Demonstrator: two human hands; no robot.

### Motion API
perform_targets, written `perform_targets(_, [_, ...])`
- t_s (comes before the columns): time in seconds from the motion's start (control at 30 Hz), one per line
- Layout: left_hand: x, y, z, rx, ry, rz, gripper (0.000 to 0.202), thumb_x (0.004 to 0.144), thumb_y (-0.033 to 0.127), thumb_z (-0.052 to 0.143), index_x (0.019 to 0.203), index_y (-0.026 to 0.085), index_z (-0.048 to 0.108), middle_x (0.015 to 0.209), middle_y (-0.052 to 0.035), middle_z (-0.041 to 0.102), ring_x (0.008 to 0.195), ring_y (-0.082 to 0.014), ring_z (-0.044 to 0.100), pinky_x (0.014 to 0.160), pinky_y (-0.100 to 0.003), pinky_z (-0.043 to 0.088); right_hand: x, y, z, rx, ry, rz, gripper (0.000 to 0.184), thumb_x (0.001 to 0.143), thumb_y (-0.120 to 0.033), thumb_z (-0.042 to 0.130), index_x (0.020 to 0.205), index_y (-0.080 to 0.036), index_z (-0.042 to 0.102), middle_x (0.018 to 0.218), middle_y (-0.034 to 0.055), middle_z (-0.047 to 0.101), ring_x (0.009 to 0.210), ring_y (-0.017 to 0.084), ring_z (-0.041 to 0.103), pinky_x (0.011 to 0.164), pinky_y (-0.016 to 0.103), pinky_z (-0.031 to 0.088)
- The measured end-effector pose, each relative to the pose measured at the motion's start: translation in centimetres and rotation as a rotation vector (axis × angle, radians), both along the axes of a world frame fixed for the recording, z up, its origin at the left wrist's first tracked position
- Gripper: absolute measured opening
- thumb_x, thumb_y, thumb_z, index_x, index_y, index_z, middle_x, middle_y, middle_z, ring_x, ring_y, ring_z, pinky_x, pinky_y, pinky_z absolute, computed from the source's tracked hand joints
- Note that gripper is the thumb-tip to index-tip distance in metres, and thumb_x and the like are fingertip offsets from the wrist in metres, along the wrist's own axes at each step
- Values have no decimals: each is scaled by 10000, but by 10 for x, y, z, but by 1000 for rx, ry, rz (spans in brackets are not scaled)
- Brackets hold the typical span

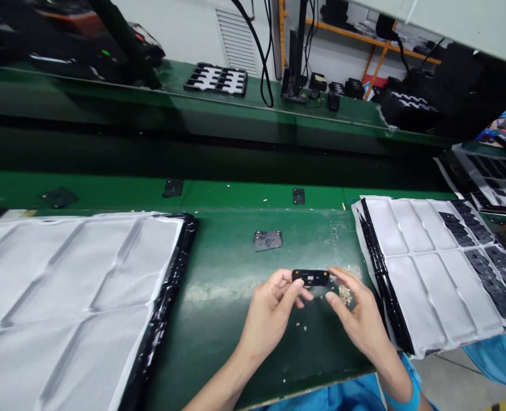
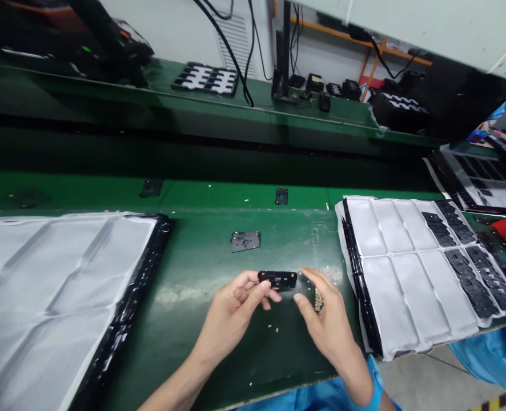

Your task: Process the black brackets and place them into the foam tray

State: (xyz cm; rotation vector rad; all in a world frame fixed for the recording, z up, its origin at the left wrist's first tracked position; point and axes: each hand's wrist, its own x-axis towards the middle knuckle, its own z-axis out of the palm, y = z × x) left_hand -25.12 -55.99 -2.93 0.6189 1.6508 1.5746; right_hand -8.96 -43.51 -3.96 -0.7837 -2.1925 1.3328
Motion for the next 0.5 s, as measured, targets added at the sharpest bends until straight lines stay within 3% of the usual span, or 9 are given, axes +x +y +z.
perform_targets(0.07, [3, 0, 3, -4, -15, -23, 210, 929, 393, 636, 896, 186, 648, 775, -33, 750, 668, -163, 651, 683, -265, 526, -7, -5, 3, 2, 57, -5, 417, 980, -258, 664, 1397, -236, 662, 1397, 128, 675, 1117, 253, 713, 933, 376, 603])
perform_targets(0.17, [7, -1, 6, -37, 8, -15, 241, 927, 418, 637, 829, 199, 619, 746, -4, 703, 643, -149, 611, 653, -250, 501, -15, -11, 6, -15, 94, -20, 303, 1005, -233, 609, 1286, -230, 723, 1063, 76, 783, 841, 197, 733, 781, 308, 602])
perform_targets(0.23, [8, -3, 8, -58, 14, -15, 264, 933, 435, 628, 807, 204, 601, 722, 6, 680, 627, -148, 591, 632, -246, 486, -18, -14, 7, -31, 108, -43, 249, 1007, -222, 591, 1195, -218, 754, 942, 57, 789, 794, 193, 736, 752, 293, 590])
perform_targets(0.33, [11, -5, 9, -69, 18, -39, 293, 942, 467, 611, 812, 205, 606, 723, -1, 680, 639, -158, 594, 632, -251, 485, -22, -16, 8, -30, 153, -109, 212, 993, -225, 593, 1098, -200, 776, 941, 70, 796, 787, 196, 740, 716, 276, 574])
perform_targets(0.5, [16, -9, 13, -101, 61, 4, 314, 933, 516, 634, 846, 215, 640, 732, 3, 676, 679, -171, 596, 662, -251, 478, -31, -22, 8, -128, 243, -122, 218, 991, -264, 589, 978, -192, 795, 638, -13, 636, 539, 124, 580, 541, 221, 479])
